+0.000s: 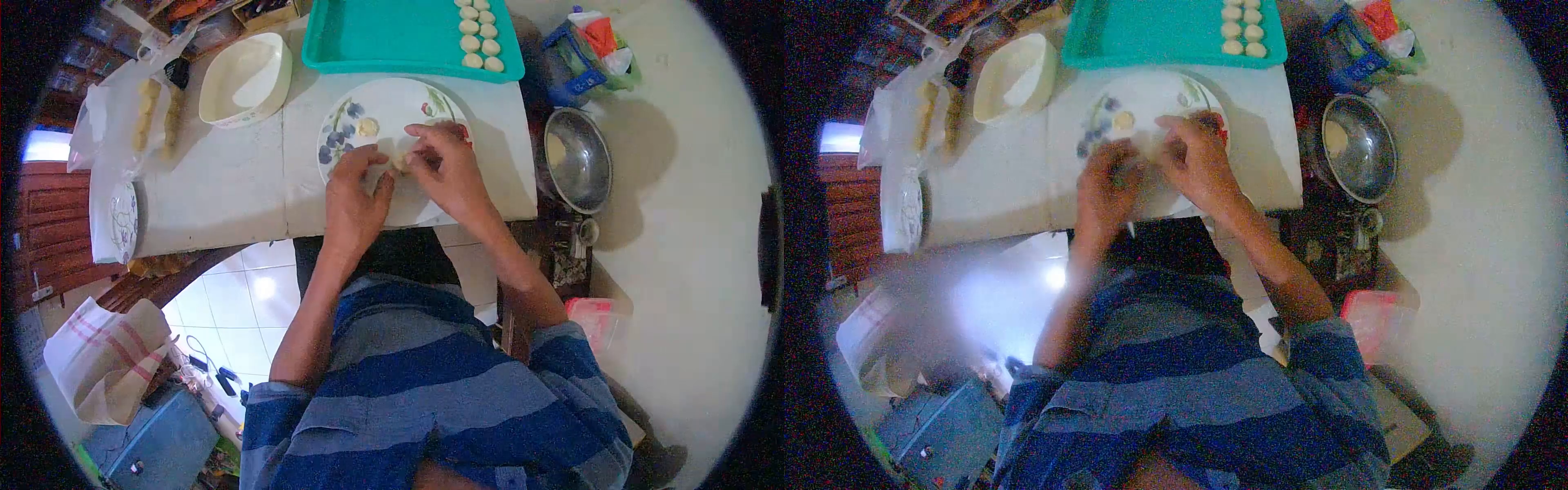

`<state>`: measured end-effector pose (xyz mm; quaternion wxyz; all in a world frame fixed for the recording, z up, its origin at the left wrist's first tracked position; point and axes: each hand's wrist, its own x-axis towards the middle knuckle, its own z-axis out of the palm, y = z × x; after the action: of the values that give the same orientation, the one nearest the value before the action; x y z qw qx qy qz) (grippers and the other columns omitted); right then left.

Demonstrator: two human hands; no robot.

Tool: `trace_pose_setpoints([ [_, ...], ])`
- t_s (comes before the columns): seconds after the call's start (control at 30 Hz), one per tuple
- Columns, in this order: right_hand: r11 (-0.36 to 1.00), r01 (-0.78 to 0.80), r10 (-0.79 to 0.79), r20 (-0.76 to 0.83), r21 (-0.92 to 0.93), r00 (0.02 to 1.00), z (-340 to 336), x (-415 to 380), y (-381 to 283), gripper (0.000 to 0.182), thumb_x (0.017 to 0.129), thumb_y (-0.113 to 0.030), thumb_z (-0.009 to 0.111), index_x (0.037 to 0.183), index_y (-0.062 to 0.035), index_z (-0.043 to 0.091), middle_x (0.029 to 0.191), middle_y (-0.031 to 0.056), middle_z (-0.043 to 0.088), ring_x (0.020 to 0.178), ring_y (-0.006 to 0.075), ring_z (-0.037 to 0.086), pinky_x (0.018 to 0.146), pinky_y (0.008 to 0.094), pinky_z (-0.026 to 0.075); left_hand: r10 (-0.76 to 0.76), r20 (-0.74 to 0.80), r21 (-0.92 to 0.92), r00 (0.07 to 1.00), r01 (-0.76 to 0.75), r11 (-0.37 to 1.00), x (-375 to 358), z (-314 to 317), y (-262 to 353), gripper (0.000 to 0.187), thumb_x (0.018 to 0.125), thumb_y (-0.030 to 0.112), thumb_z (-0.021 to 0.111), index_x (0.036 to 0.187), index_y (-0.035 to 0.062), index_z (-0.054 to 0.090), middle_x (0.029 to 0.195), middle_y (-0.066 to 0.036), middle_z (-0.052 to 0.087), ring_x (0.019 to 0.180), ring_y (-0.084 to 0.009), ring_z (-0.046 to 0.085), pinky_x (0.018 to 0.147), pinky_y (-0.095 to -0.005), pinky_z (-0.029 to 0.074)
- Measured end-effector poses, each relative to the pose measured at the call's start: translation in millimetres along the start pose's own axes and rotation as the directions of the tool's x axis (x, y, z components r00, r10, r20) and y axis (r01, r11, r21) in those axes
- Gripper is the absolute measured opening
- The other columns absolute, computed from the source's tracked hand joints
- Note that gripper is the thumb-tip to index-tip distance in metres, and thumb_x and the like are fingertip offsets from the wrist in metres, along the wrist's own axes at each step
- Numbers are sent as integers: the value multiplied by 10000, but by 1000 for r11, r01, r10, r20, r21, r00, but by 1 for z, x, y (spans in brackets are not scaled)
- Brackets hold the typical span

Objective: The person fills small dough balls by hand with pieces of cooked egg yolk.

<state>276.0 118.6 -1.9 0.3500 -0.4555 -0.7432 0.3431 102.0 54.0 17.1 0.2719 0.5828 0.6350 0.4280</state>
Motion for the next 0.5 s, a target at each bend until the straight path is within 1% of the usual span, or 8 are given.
trace_pose_setpoints([
  [0.03, 1000, 3, -3, 1, 0, 1000, -3, 0, -6, 347, 895, -49, 716, 1237, -21, 664, 970, 94, 633, 861, 176, 664, 781, 306, 559, 0, -3, 0, 1000, 0, 1000, 2, 0, 0, 287, 851, 70, 736, 1124, -5, 688, 1174, -220, 677, 1109, -376, 647, 984, -457, 504],
  [0.1, 978, 135, -134, 16, -157, 991, -11, -3, -22, 289, 854, -107, 711, 1138, -52, 697, 1019, 158, 628, 995, 343, 609, 896, 452, 504, -90, 45, -64, 995, 93, 994, 4, 2, 1, 368, 860, 62, 747, 1203, -20, 643, 1113, -208, 709, 988, -311, 710, 889, -399, 558],
  [0.13, 978, 136, -135, 17, -157, 991, -11, -7, -22, 289, 854, -107, 711, 1138, -52, 697, 1019, 158, 628, 995, 343, 609, 896, 452, 504, -90, 45, -64, 995, 93, 994, 6, 4, 0, 368, 860, 62, 747, 1203, -20, 643, 1113, -208, 709, 988, -311, 710, 889, -399, 558],
  [0.2, 907, 242, -231, 73, -344, 970, -14, -15, -21, 259, 889, -139, 688, 1136, -62, 703, 1076, 150, 615, 1050, 359, 607, 932, 454, 512, -87, 54, -115, 995, 92, 989, 8, 11, -3, 380, 869, 61, 751, 1219, -30, 634, 1100, -212, 723, 976, -295, 727, 865, -378, 570],
  [0.33, 899, 276, -259, 97, -339, 961, -15, -22, -21, 240, 898, -153, 684, 1123, -72, 708, 1124, 139, 602, 1063, 356, 609, 933, 452, 519, -95, 50, -120, 994, 101, 988, 8, 15, 0, 384, 869, 42, 741, 1229, -29, 629, 1095, -214, 729, 962, -299, 737, 848, -373, 579],
  [0.4, 924, 259, -247, 78, -281, 966, -15, -21, -20, 252, 899, -143, 680, 1140, -73, 701, 1142, 155, 602, 1083, 357, 609, 944, 449, 520, -63, 32, -107, 997, 66, 992, 9, 17, -4, 388, 875, 36, 732, 1243, -29, 624, 1094, -216, 732, 964, -295, 742, 844, -368, 582],
  [0.43, 925, 256, -246, 74, -281, 967, -14, -20, -19, 252, 899, -143, 680, 1140, -73, 701, 1142, 155, 602, 1083, 357, 609, 944, 449, 520, -61, 35, -105, 998, 64, 992, 9, 17, -3, 388, 875, 36, 732, 1243, -29, 624, 1094, -216, 732, 964, -295, 742, 844, -368, 582],
  [0.5, 909, 268, -252, 91, -318, 963, -12, -19, -15, 280, 893, -129, 684, 1165, -60, 687, 1174, 168, 603, 1118, 375, 603, 983, 460, 507, -94, 53, -140, 994, 100, 985, 10, 16, -2, 398, 870, 43, 734, 1245, -32, 625, 1088, -220, 721, 922, -292, 736, 813, -377, 582],
])
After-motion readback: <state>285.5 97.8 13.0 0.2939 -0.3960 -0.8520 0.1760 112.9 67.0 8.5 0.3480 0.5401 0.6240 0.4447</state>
